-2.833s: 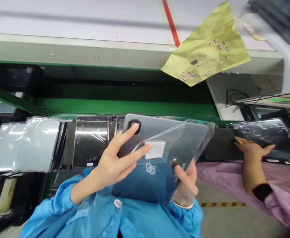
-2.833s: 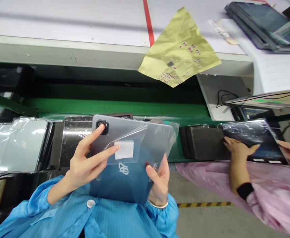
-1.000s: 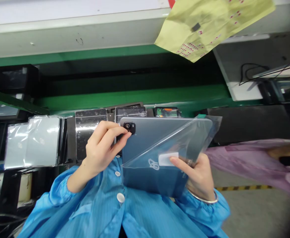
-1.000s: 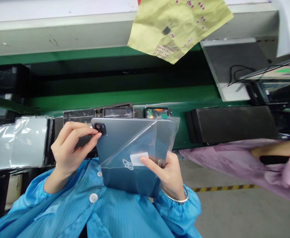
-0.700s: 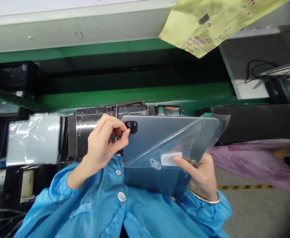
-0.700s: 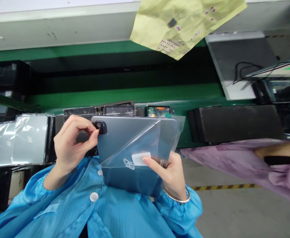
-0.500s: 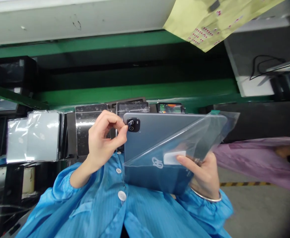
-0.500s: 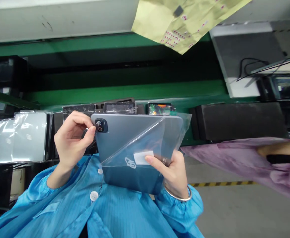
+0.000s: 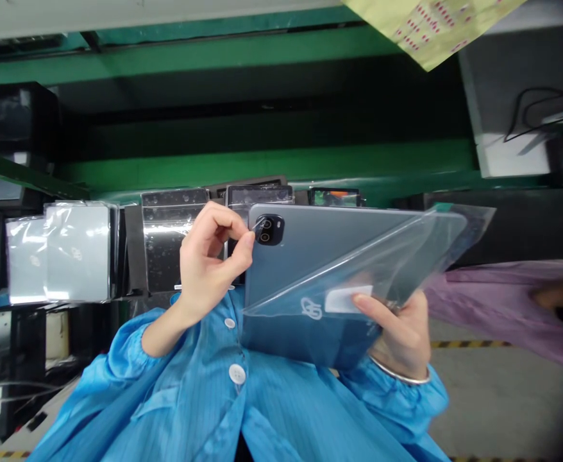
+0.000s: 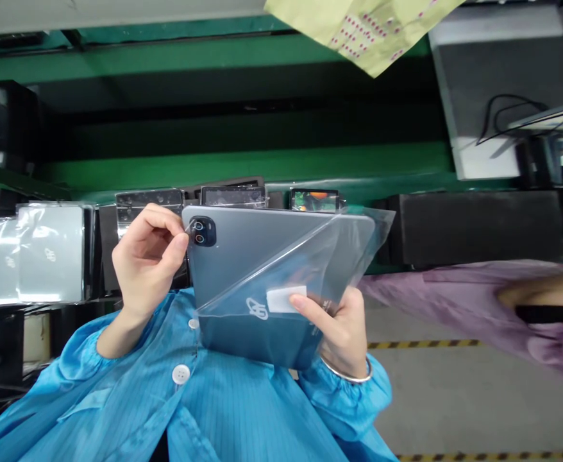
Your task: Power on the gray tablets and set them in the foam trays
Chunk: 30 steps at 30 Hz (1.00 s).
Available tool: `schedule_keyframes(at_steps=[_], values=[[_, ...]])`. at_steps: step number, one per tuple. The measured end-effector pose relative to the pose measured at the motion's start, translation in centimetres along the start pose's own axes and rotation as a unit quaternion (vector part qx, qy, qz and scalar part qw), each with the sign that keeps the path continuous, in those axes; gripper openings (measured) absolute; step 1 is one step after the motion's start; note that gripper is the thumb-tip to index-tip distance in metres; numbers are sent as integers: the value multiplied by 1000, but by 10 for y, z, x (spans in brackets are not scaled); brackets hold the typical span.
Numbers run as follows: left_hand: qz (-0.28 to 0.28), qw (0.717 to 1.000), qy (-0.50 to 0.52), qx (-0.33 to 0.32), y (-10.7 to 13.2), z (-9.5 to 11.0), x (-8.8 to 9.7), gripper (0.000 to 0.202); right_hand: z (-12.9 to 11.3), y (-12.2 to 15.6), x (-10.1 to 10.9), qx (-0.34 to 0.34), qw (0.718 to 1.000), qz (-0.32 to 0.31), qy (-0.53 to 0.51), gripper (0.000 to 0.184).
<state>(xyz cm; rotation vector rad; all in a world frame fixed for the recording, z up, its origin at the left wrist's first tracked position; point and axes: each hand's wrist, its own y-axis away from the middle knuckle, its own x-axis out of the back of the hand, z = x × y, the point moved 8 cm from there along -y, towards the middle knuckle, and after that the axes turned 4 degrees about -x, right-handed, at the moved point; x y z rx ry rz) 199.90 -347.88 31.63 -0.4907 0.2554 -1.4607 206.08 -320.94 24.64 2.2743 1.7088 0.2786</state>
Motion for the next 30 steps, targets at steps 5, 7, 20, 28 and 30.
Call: schedule_keyframes(at_steps=[5,7,20,28,30], values=[[7,1000,-4,1,1,-1,-1,17,2,0,0,-13,1000,9,-2,28],[4,1000,-7,0,0,0,-2,18,1,0,0,-11,1000,12,-1,27],[-4,999,-41,4,1,3,-5,23,7,2,4,1,999,21,-47,24],[-31,998,-62,4,-9,2,-10,41,9,2,8,2,999,21,-28,22],[-36,996,-75,19,-13,0,-11,46,12,3,11,7,999,25,-22,22]])
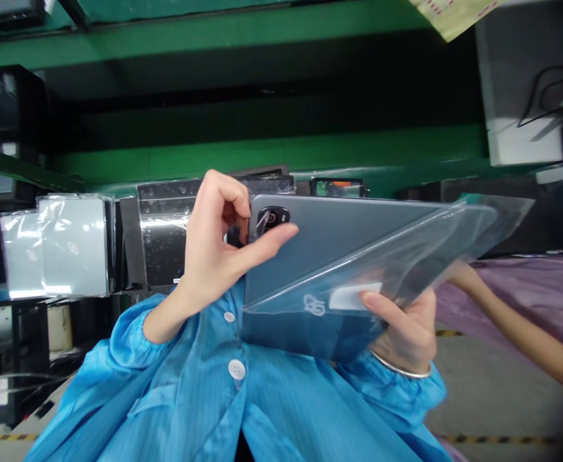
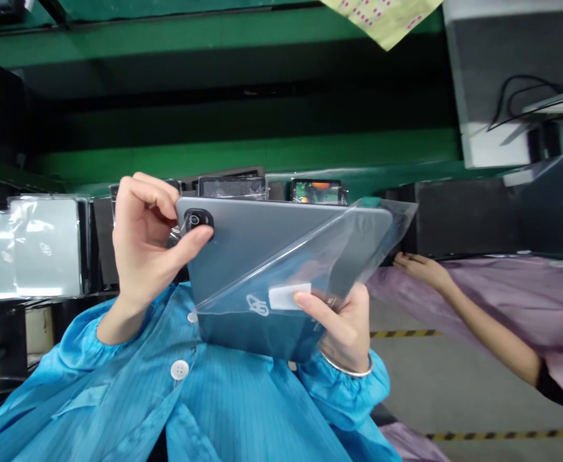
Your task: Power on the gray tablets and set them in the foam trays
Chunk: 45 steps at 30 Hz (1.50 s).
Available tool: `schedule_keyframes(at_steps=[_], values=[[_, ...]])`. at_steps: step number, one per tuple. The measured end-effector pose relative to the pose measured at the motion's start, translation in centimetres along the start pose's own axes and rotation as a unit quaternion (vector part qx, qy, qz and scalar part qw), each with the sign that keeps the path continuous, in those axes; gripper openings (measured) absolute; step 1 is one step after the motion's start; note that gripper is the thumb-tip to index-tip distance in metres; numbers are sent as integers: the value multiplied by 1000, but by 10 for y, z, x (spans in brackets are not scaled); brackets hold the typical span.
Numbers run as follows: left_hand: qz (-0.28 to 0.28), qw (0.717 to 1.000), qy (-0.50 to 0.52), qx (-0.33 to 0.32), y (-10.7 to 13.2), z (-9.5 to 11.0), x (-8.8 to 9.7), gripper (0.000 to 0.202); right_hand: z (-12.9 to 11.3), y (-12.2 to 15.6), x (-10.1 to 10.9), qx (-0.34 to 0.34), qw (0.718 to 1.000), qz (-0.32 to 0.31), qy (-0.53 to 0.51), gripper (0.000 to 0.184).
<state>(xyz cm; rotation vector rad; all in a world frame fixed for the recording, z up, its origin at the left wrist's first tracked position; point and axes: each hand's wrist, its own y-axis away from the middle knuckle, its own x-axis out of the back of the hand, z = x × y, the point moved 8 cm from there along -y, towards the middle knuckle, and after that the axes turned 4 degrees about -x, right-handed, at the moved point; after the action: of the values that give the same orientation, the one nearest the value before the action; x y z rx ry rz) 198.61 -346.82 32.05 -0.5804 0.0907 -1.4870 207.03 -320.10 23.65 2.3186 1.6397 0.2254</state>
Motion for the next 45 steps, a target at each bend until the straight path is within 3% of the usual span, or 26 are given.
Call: schedule_keyframes(at_steps=[3,10,15,25,31,36,39,45], values=[[1,1000,-3,11,-2,-2,-2,44,2,1,3,6,1000,3,0,21],[9,999,18,-35,2,-1,-3,32,0,-1,-1,-2,1000,-9,22,14],[19,998,13,-50,1,-1,-3,34,-2,-1,-3,8,1000,-17,3,14],[20,999,-17,-18,1,-7,-2,47,-4,0,-3,7,1000,-7,2,13],[0,998,57,-42,1,0,-4,32,-4,-2,-5,-2,1000,-4,1,12],[-10,995,96,-39,4,-7,-5,24,-7,-4,-12,-12,1000,-5,-23,15],[-8,993,101,-67,7,-8,-5,26,-4,-5,-12,-21,999,-6,-25,17],[-7,993,107,-51,8,-6,-5,26,-1,-4,-11,-25,999,-14,-35,17]])
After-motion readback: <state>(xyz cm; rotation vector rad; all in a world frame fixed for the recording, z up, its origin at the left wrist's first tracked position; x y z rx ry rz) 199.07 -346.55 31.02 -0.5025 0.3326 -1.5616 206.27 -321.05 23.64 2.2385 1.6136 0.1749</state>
